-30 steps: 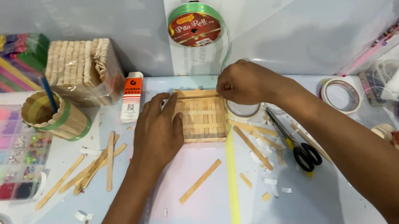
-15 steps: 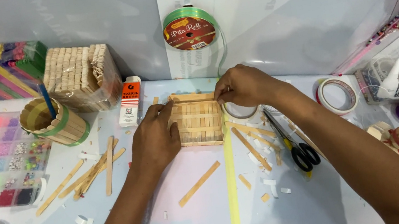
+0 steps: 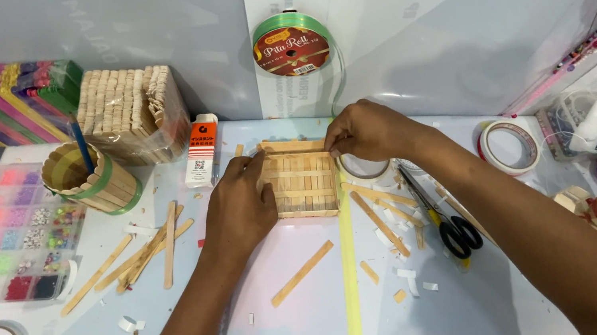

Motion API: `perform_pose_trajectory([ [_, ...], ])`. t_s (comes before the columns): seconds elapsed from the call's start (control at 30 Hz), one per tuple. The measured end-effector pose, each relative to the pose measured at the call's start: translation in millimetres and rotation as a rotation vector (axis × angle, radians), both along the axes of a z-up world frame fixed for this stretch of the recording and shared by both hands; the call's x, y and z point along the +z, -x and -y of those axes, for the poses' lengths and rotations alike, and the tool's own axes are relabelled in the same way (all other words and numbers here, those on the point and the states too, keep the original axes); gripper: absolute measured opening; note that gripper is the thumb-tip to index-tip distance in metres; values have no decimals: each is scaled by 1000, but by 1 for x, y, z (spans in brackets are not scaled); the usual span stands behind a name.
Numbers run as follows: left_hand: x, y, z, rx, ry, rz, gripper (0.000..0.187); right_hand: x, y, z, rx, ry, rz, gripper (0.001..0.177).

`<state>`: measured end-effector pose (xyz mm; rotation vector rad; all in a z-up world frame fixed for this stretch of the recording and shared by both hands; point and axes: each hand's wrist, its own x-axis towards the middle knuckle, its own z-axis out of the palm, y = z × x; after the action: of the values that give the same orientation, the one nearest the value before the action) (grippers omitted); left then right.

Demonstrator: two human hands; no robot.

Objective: Assembling and refining a small box structure using popsicle sticks, glue, and scissors.

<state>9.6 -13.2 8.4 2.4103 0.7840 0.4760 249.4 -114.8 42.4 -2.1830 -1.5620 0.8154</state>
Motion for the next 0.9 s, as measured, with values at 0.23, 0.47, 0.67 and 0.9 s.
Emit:
perform_pose_trajectory([
  [0.23,-2,-1,-1,-1,-18,10,50,-1,0,-1,21,12,-9,12],
  [0.47,-5,3,2,-12,-82,36,53,29,16,-5,26,36,223,16],
  [0.67,3,3,10,-25,-163,-15,57,-1,43,-17,95,-147,470,16],
  [0.9,-1,1,9,-42,-185,-75,57,-27,44,-24,134,-182,468,10],
])
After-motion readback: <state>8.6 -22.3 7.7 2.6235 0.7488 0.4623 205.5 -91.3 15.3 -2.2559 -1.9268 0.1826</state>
